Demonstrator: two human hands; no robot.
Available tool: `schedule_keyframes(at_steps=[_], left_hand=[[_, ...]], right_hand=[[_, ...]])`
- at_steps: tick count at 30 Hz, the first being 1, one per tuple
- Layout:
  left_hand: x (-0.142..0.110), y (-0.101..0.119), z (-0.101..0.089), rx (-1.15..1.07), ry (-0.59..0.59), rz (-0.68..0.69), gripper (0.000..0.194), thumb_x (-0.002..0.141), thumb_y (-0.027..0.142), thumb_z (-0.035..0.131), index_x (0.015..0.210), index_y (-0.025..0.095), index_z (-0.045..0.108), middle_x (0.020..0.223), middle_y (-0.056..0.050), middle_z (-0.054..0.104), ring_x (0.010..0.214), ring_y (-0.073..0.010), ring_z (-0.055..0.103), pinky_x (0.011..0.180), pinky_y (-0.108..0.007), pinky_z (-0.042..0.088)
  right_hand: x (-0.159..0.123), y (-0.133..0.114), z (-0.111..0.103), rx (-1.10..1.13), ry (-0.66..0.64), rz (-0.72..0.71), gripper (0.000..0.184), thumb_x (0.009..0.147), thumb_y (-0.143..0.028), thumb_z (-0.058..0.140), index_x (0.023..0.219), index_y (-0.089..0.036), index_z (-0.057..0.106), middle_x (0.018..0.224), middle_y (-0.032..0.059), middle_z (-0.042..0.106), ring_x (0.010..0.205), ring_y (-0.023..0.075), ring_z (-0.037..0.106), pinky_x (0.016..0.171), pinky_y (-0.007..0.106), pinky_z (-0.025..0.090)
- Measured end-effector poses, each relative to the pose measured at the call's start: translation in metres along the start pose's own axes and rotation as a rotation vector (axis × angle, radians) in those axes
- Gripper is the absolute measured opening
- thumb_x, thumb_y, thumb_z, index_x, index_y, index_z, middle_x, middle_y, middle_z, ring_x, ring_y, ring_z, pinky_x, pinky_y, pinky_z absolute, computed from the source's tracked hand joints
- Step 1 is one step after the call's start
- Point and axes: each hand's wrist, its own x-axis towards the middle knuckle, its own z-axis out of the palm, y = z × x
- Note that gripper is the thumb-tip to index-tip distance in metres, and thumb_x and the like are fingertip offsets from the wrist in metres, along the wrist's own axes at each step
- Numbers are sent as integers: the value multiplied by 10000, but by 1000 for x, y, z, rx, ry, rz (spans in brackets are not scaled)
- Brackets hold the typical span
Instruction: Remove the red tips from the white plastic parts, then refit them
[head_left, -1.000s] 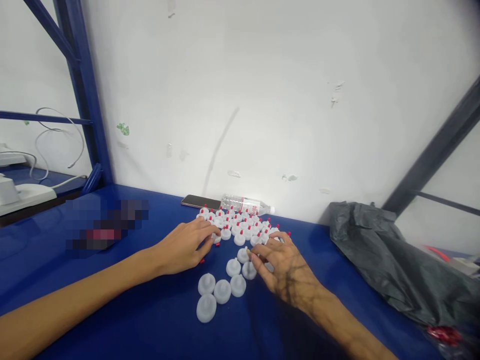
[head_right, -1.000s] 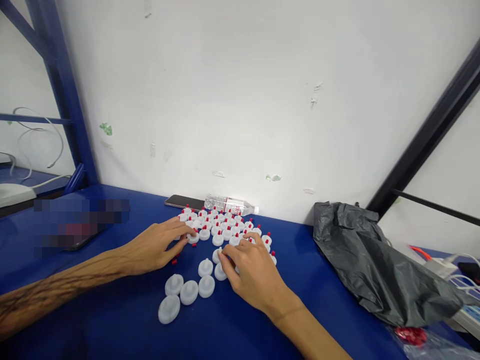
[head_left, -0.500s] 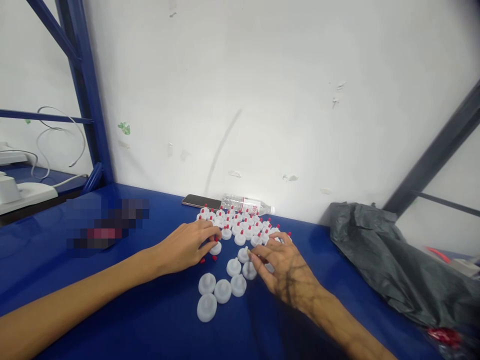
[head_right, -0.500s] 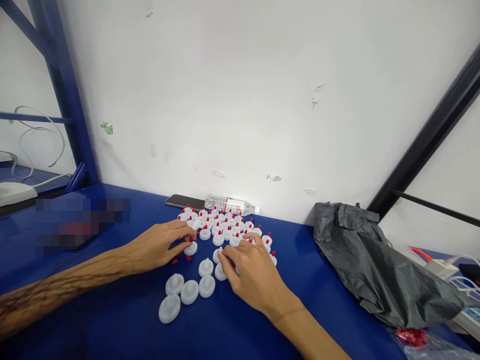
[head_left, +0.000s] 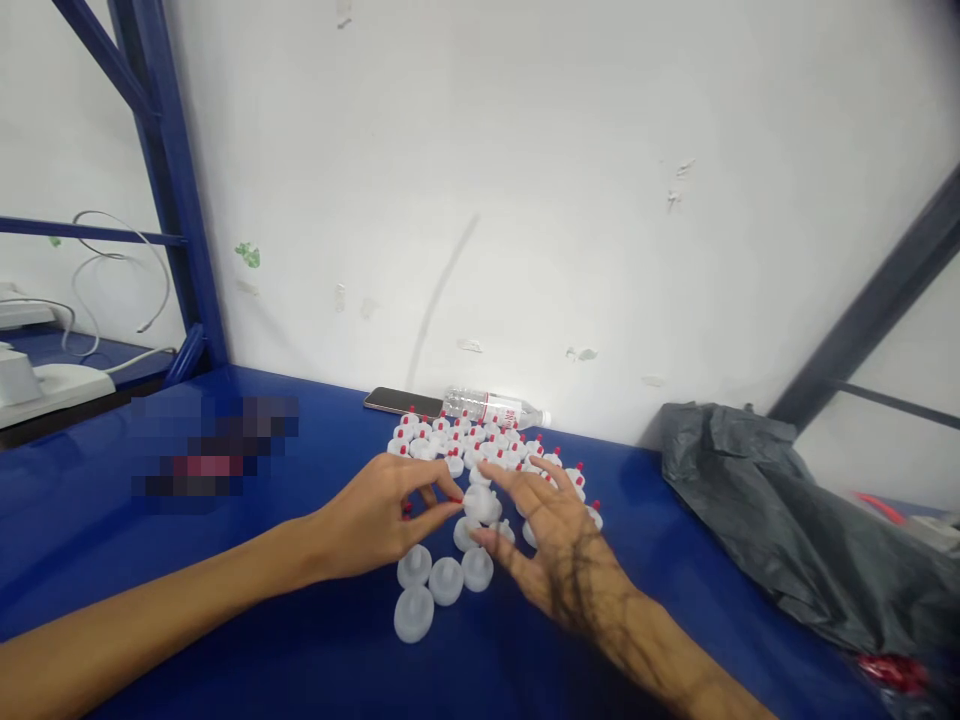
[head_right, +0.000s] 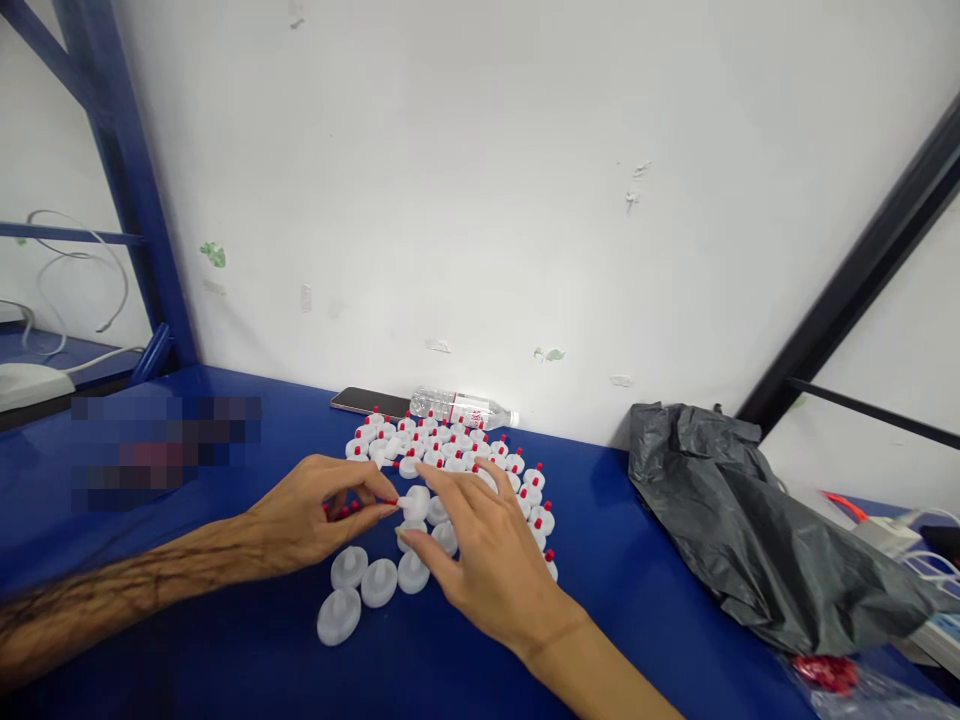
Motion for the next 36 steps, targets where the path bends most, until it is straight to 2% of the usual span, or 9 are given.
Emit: schedule_keyframes(at_steps=[4, 10, 13, 16, 21, 26, 30, 33, 36], left_hand=[[-3, 2, 5, 99, -33, 63, 113, 988, 270, 590, 1023, 225, 688, 768, 35, 721, 603, -94, 621, 604, -218, 436], [-5, -5, 6, 352, -57, 166, 172, 1046, 303, 527, 1158, 242, 641, 1000, -3, 712, 752, -118, 662, 608, -241, 409], [-6, -6, 6, 475, -99, 241, 237, 1090, 333, 424, 1140, 242, 637, 1025, -8, 695, 694, -112, 623, 559, -265, 360], [-5, 0, 3, 510, -125, 265, 312, 1099, 324, 359, 998, 204, 629, 915, -19, 661, 627, -124, 555, 535, -294, 320], [-1, 9, 1, 226, -121, 200, 340, 1081, 334, 391, 800, 193, 523, 712, 20, 538, 611, -130, 480, 581, -295, 325], [3, -9, -13, -57, -11, -58, 513, 1098, 425, 305, 641, 196, 352, 586, 55, 353, 540, -102, 356, 549, -274, 279], [8, -25, -31, 202, 61, -110, 414, 1055, 372, 390, 693, 190, 475, 646, 33, 459, 605, -132, 421, 613, -292, 308], [6, -27, -27, 342, -57, -76, 209, 1007, 280, 469, 864, 203, 601, 837, -14, 608, 820, -190, 542, 703, -302, 364], [2, -24, -16, 381, -179, -2, 157, 985, 220, 486, 915, 229, 625, 962, -28, 640, 947, -212, 554, 695, -297, 370]], right_hand=[[-1, 0, 5, 43, 65, -116, 308, 1026, -265, 600, 1333, -270, 577, 1106, 29, 778, 968, 186, 744, 1186, 533, 399], [-2, 1, 7, 56, 70, -103, 306, 1029, -297, 608, 1328, -273, 547, 1087, 31, 760, 967, 194, 736, 1189, 528, 415], [-3, -1, 8, 88, 75, -106, 310, 1027, -294, 608, 1329, -261, 544, 1107, 55, 738, 1029, 215, 716, 1085, 475, 526], [-3, -6, 5, 182, 44, -70, 292, 1032, -309, 590, 1317, -266, 546, 1134, 68, 715, 1059, 221, 706, 941, 375, 610], [2, -11, -2, 208, 24, -92, 275, 1025, -258, 594, 1299, -273, 576, 1129, 35, 713, 1055, 184, 702, 975, 296, 597], [2, 13, -13, -10, 119, -93, 318, 1001, -208, 593, 1303, -302, 627, 1121, 48, 701, 1050, 205, 708, 941, 333, 620], [3, 39, -18, -62, 178, 28, 239, 1004, -266, 608, 1236, -253, 663, 1107, 72, 640, 925, 197, 709, 779, 333, 640], [3, 41, -13, -30, 131, 51, 207, 1007, -251, 595, 1203, -253, 663, 1129, 73, 623, 958, 204, 699, 814, 354, 625], [3, 34, -8, 32, 99, 19, 149, 1012, -224, 576, 1137, -254, 651, 1117, 66, 621, 975, 200, 694, 837, 352, 609]])
